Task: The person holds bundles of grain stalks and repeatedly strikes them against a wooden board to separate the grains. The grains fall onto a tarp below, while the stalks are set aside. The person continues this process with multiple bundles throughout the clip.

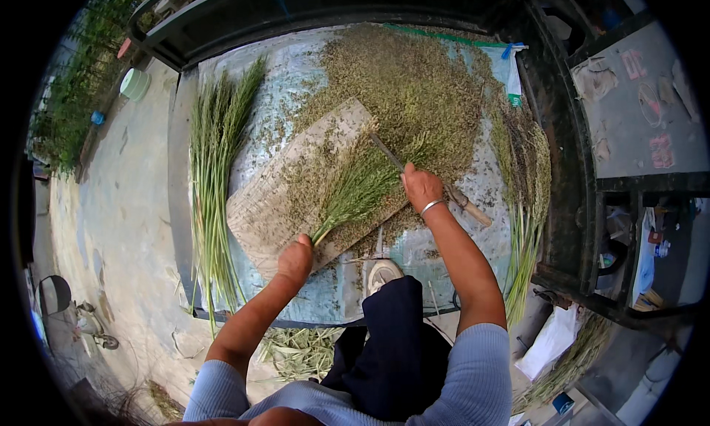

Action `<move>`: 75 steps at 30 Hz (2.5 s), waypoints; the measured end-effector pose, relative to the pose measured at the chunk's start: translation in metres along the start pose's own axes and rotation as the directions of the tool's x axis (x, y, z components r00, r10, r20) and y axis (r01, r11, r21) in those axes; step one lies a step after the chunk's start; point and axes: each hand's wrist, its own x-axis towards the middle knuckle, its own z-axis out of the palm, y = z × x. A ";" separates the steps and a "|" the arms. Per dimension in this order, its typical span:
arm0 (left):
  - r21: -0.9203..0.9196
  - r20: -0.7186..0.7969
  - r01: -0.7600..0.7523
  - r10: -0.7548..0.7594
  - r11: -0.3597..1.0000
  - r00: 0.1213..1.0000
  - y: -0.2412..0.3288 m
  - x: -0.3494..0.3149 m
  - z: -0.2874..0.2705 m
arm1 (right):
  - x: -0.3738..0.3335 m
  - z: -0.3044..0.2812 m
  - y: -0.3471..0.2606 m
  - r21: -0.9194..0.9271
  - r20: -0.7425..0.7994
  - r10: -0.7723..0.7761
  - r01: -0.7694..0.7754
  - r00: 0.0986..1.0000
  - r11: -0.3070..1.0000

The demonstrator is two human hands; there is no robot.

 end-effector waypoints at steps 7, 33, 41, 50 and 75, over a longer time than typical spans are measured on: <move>-0.192 0.045 0.060 -0.052 0.980 0.998 -0.003 -0.005 0.016 | -0.031 -0.039 -0.020 0.065 -0.257 0.110 -0.096 0.960 0.993; -0.656 -0.117 -0.155 0.104 0.738 0.988 -0.012 0.008 -0.004 | -0.091 -0.026 -0.144 0.164 -0.153 -0.481 0.502 0.863 0.849; -0.821 0.424 0.343 0.086 0.456 0.902 -0.002 0.005 -0.018 | 0.003 -0.005 0.021 -0.136 -0.104 -0.076 0.061 0.992 0.989; -0.859 0.324 0.291 0.008 0.422 0.946 -0.003 -0.003 0.005 | -0.082 0.013 -0.131 0.176 -0.150 -0.474 0.495 0.868 0.851; -0.416 0.184 0.207 -0.142 0.886 0.973 0.005 0.008 -0.046 | 0.008 0.004 -0.010 -0.045 -0.077 -0.210 0.207 0.975 0.977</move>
